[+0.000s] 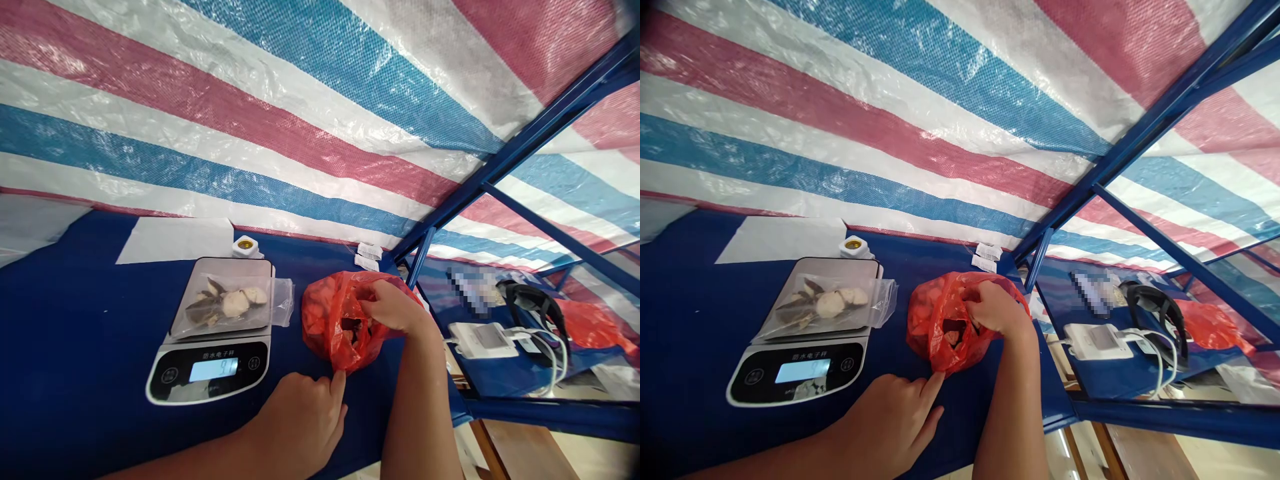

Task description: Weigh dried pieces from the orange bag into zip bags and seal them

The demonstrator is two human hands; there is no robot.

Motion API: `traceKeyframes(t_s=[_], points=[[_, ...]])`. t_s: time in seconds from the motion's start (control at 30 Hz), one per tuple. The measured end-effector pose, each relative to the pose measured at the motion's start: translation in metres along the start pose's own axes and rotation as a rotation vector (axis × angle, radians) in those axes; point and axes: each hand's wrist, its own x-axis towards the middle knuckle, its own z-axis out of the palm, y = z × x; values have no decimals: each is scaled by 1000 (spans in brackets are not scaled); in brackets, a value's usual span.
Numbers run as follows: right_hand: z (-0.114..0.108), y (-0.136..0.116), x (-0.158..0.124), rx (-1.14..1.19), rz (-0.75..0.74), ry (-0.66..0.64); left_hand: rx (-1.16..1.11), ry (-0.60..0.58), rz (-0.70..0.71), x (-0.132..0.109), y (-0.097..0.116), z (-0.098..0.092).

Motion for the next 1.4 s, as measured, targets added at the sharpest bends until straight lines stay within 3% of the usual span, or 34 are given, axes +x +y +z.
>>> traceKeyframes(t_s=[0.1,0.3,0.43,0.53,0.67,0.83,0.97,1.13,1.27,1.4], points=[[0,1,2,57,-41,-20,4,-3,-5,0,1,-1],[0,6,8,101,14,21,23,9,5,1,1,1],[-10,18,-16,316,-29,126,7,29,21,3,2,4],[-14,21,-39,587,-77,111,-4,69,32,3,2,8],[1,-15,-39,704,-201,206,-15,112,44,3,0,13],[36,-73,-9,511,-291,70,-52,113,53,7,-4,8],[51,-86,1,489,-262,90,-94,121,67,10,-6,7],[50,-88,-5,620,-218,-121,-111,172,71,11,-8,11],[42,-71,0,714,-99,93,-167,116,68,11,-11,5],[43,-53,14,825,-127,244,-297,51,53,7,-19,-16]])
